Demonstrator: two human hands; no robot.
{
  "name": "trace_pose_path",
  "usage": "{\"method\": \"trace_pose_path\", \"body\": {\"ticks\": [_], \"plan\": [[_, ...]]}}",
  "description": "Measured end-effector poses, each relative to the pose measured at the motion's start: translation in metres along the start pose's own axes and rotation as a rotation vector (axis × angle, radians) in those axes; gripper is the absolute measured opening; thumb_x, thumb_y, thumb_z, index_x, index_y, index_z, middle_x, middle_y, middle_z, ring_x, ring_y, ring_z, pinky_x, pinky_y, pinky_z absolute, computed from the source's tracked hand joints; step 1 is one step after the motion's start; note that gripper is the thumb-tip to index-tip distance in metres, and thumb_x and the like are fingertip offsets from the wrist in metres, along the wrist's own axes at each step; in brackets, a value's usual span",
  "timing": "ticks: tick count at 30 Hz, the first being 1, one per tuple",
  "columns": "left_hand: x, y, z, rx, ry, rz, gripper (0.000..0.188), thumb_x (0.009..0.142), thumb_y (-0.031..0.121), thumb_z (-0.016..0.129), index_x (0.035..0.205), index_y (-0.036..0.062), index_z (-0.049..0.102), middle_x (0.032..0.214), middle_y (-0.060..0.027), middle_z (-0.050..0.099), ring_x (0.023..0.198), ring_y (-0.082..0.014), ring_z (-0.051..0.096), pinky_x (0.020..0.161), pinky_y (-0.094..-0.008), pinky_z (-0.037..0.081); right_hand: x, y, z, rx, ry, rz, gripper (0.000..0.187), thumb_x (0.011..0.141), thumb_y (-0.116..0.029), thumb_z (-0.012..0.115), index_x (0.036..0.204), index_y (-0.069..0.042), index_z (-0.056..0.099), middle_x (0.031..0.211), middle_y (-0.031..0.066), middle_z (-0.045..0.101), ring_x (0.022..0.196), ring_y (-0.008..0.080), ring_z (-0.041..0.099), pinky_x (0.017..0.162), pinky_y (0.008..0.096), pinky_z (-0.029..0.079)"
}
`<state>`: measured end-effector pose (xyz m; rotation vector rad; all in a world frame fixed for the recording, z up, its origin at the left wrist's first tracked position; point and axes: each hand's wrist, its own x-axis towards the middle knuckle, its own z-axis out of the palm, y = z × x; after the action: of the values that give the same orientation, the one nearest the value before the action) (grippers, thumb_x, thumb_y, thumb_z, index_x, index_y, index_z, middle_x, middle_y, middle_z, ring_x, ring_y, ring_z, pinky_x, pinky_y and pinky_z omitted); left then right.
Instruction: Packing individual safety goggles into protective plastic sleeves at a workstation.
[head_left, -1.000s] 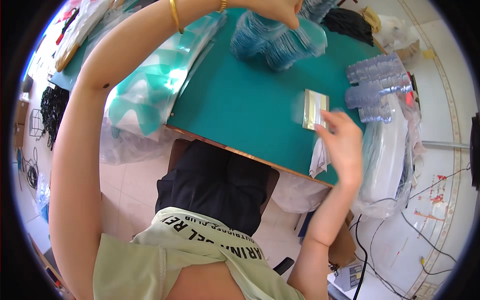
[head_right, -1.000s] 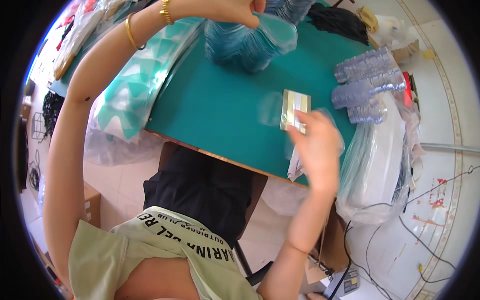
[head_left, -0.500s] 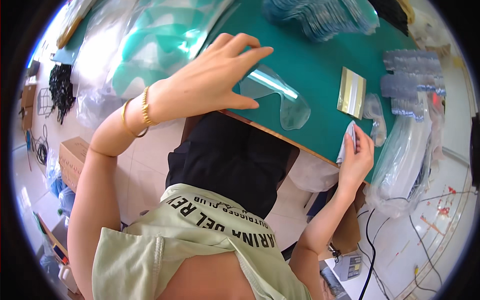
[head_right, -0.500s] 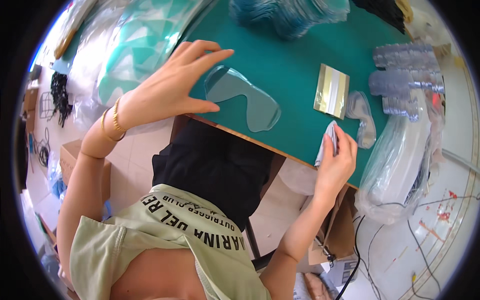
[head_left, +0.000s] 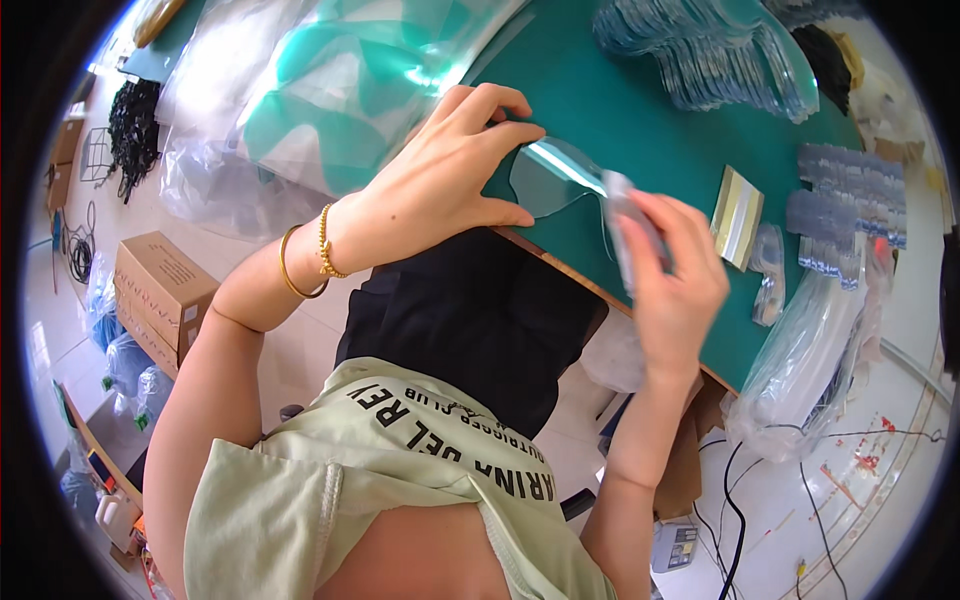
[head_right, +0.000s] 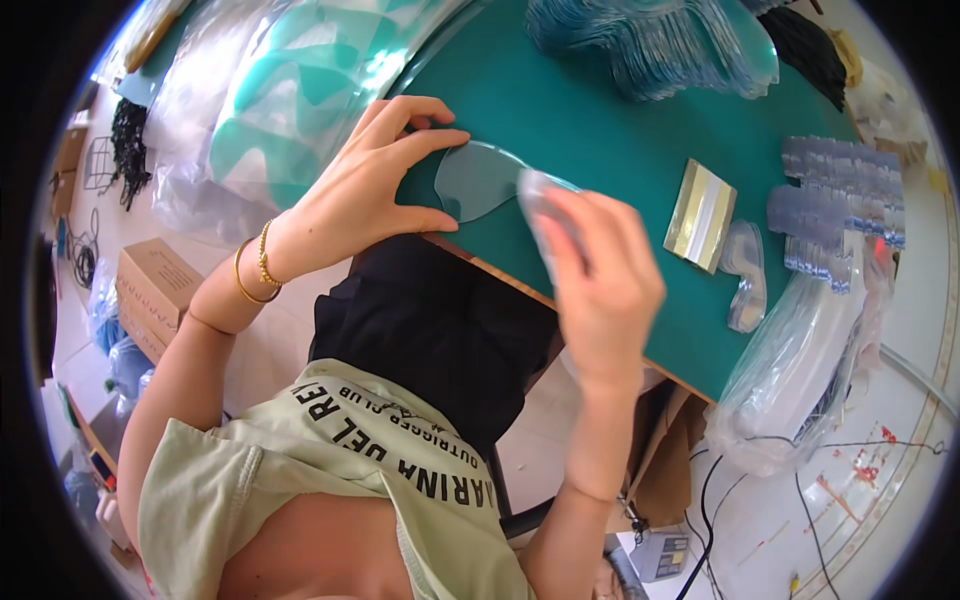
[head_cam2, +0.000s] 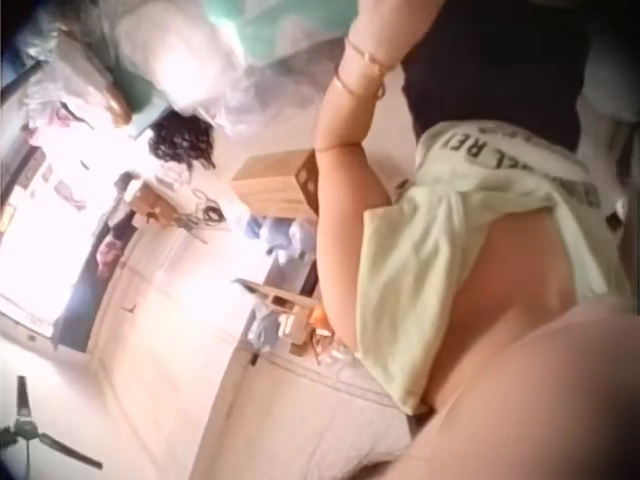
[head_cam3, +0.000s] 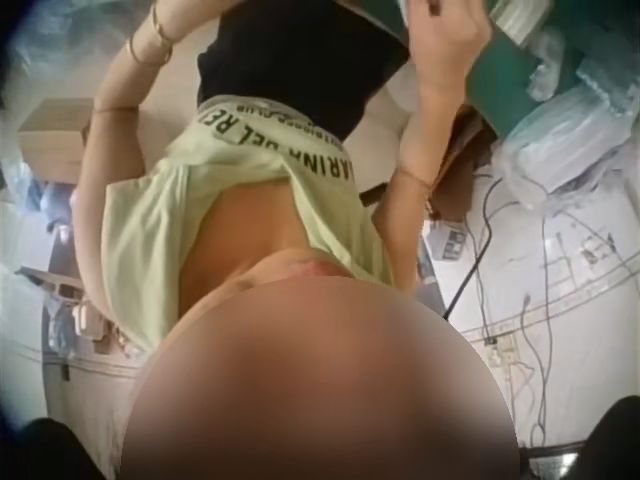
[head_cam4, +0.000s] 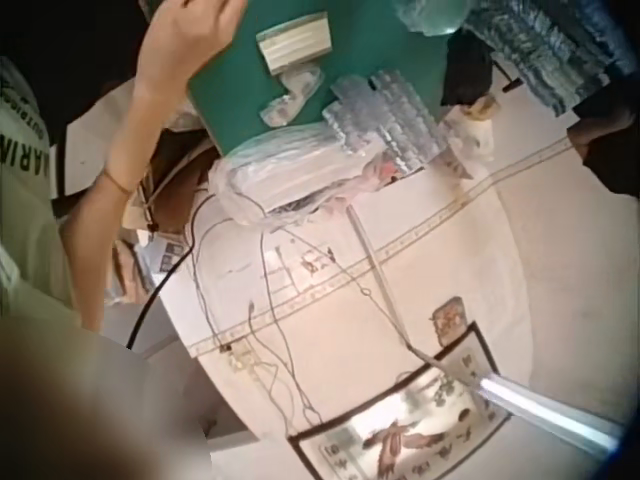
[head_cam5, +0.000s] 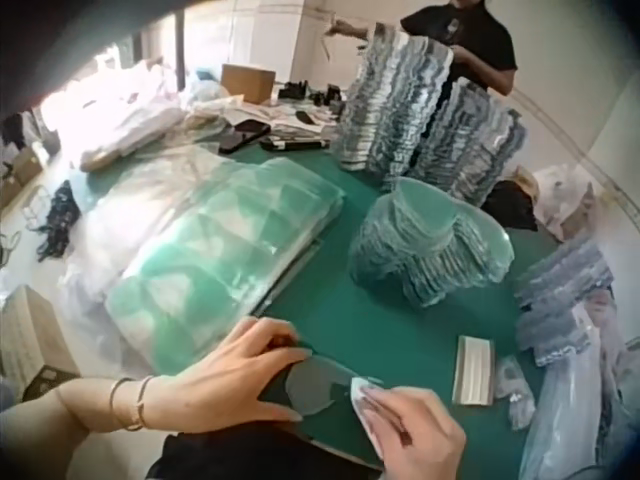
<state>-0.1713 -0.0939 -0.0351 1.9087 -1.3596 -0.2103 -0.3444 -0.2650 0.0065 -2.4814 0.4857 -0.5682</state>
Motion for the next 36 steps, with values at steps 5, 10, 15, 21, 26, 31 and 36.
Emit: {"method": "trace_pose_path", "body": {"ticks": [5, 10, 15, 21, 26, 31, 36], "plan": [[0.001, 0.003, 0.001, -0.021, 0.035, -0.028, 0.056, 0.068, 0.016, 0.088, 0.116, -0.0037, 0.066, 0.121, -0.0126, 0.054, 0.114, -0.0313, 0.049, 0.098, -0.0387, 0.046, 0.028, -0.001, 0.056, 0.078, -0.112, -0.37, 0.012, 0.084, -0.002, 0.075, 0.092, -0.001, 0.066, 0.095, 0.0114, 0.066, 0.081, 0.0263, 0.066, 0.068, 0.0359, 0.053], [-0.001, 0.001, 0.0, -0.037, 0.003, -0.098, 0.06, 0.066, 0.013, 0.088, 0.121, 0.0004, 0.066, 0.129, -0.0094, 0.052, 0.119, -0.0287, 0.049, 0.101, -0.0366, 0.046, 0.036, 0.017, 0.051, -0.012, -0.029, -0.234, 0.014, 0.081, 0.002, 0.075, 0.089, 0.001, 0.064, 0.093, 0.0125, 0.065, 0.08, 0.0291, 0.065, 0.067, 0.0369, 0.053], [-0.001, 0.0, 0.003, -0.027, 0.031, -0.07, 0.06, 0.065, 0.014, 0.088, 0.12, 0.0012, 0.067, 0.127, -0.0094, 0.054, 0.118, -0.029, 0.05, 0.1, -0.0365, 0.046, 0.029, -0.006, 0.065, 0.091, -0.13, -0.417, 0.018, 0.078, 0.004, 0.077, 0.087, 0.0, 0.062, 0.091, 0.012, 0.064, 0.08, 0.0302, 0.063, 0.067, 0.0374, 0.052], [0.001, 0.002, -0.001, -0.02, 0.016, -0.086, 0.058, 0.066, 0.013, 0.088, 0.119, 0.0006, 0.068, 0.128, -0.0096, 0.054, 0.119, -0.0291, 0.05, 0.1, -0.0369, 0.047, 0.031, 0.016, 0.052, -0.079, 0.006, -0.235, 0.012, 0.087, -0.002, 0.074, 0.089, 0.001, 0.062, 0.088, 0.0127, 0.062, 0.077, 0.0294, 0.062, 0.067, 0.0365, 0.051], [0.0, 0.002, 0.0, -0.027, 0.004, -0.099, 0.058, 0.067, 0.013, 0.088, 0.12, 0.0003, 0.068, 0.128, -0.0091, 0.054, 0.12, -0.0285, 0.05, 0.1, -0.0366, 0.047, -0.012, 0.051, 0.02, -0.164, 0.09, -0.082, 0.013, 0.089, -0.004, 0.075, 0.088, 0.0, 0.062, 0.089, 0.0112, 0.064, 0.076, 0.0265, 0.062, 0.066, 0.0349, 0.051], [0.0, 0.006, -0.003, -0.024, -0.012, -0.103, 0.059, 0.067, 0.013, 0.087, 0.121, -0.0003, 0.067, 0.127, -0.0085, 0.054, 0.12, -0.0278, 0.05, 0.102, -0.0369, 0.046, -0.024, 0.04, 0.018, -0.133, 0.05, -0.26, 0.017, 0.082, 0.005, 0.078, 0.085, 0.001, 0.062, 0.092, 0.0134, 0.066, 0.079, 0.0269, 0.064, 0.067, 0.035, 0.052], [0.002, 0.008, -0.002, 0.014, -0.045, -0.101, 0.059, 0.069, 0.012, 0.086, 0.123, -0.0002, 0.065, 0.128, -0.0092, 0.054, 0.121, -0.0286, 0.049, 0.103, -0.0368, 0.045, 0.009, 0.036, 0.036, -0.149, 0.093, -0.269, 0.014, 0.085, -0.001, 0.076, 0.088, 0.001, 0.062, 0.091, 0.0136, 0.065, 0.079, 0.0285, 0.064, 0.067, 0.0354, 0.052]]}}
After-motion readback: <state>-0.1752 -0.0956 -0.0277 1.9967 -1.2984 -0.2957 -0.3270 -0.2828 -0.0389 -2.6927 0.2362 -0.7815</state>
